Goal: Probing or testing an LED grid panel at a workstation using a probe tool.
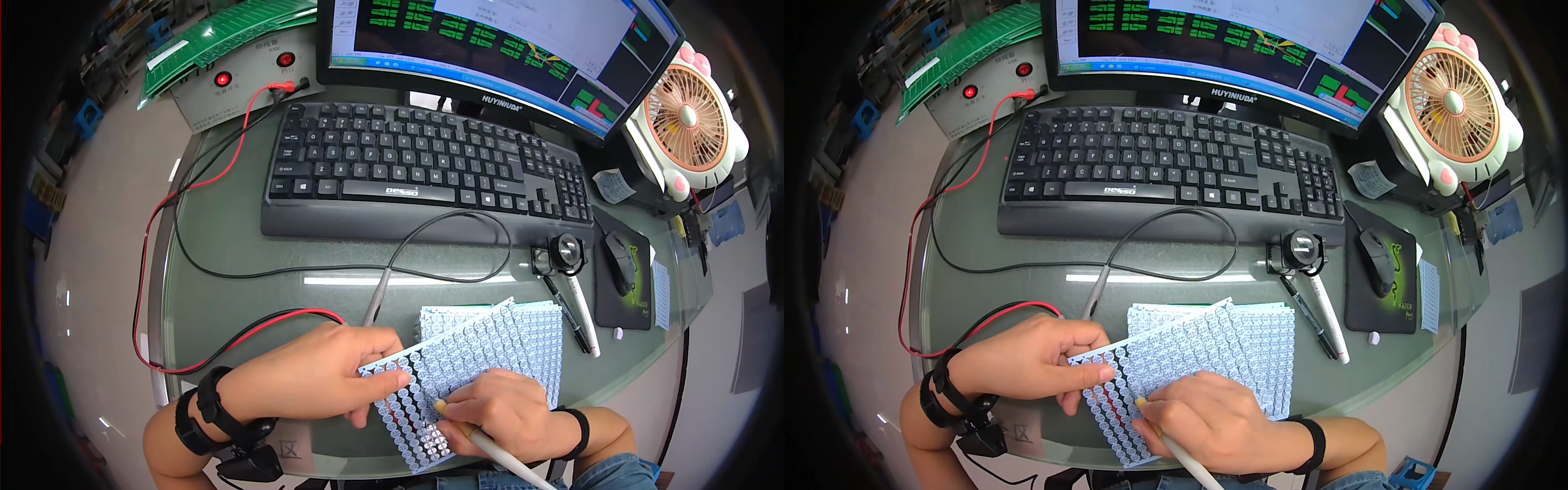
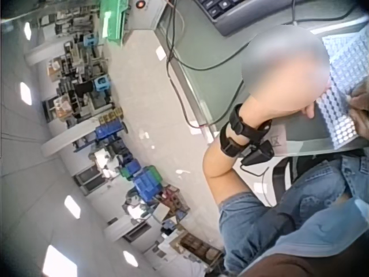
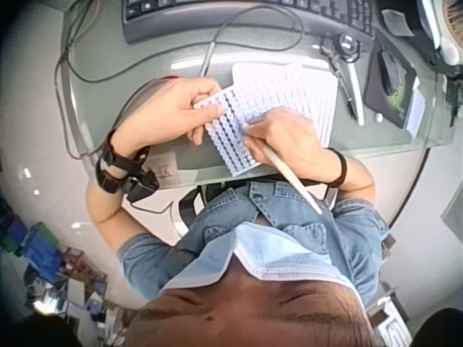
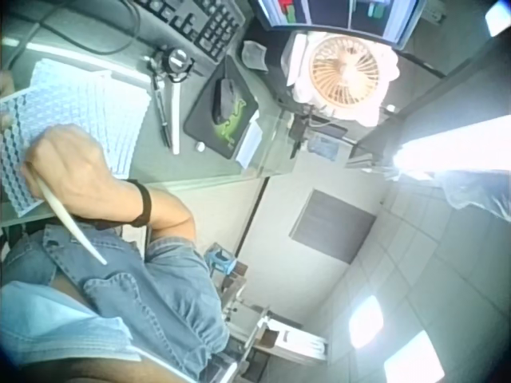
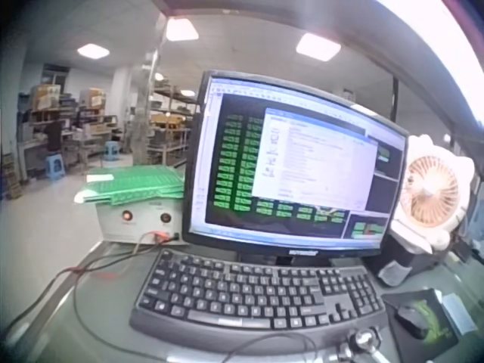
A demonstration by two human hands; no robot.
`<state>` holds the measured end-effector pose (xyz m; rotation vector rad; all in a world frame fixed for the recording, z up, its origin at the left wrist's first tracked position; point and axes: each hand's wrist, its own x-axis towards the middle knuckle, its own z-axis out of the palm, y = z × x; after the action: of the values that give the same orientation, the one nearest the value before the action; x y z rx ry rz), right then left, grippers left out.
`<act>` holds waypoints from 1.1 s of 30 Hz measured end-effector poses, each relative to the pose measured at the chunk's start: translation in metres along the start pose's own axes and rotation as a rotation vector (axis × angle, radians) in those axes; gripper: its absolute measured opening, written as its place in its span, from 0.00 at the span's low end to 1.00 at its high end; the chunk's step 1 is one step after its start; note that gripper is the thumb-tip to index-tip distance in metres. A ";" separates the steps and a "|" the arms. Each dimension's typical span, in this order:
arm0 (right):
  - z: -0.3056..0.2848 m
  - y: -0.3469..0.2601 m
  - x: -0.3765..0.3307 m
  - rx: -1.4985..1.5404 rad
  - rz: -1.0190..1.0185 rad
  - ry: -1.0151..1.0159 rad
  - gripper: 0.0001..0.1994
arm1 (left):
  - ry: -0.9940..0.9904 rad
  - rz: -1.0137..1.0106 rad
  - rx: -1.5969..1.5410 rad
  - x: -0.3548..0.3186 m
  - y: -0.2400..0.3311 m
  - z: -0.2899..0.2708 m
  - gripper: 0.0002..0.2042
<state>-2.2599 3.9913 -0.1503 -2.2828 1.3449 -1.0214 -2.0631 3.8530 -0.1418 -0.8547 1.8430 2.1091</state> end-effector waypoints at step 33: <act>0.000 -0.001 -0.001 0.054 0.073 0.037 0.11 | -0.011 0.015 0.017 -0.001 -0.002 0.000 0.10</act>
<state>-2.2598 3.9926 -0.1505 -2.1696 1.3872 -1.0672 -2.0616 3.8535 -0.1431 -0.8270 1.8646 2.1001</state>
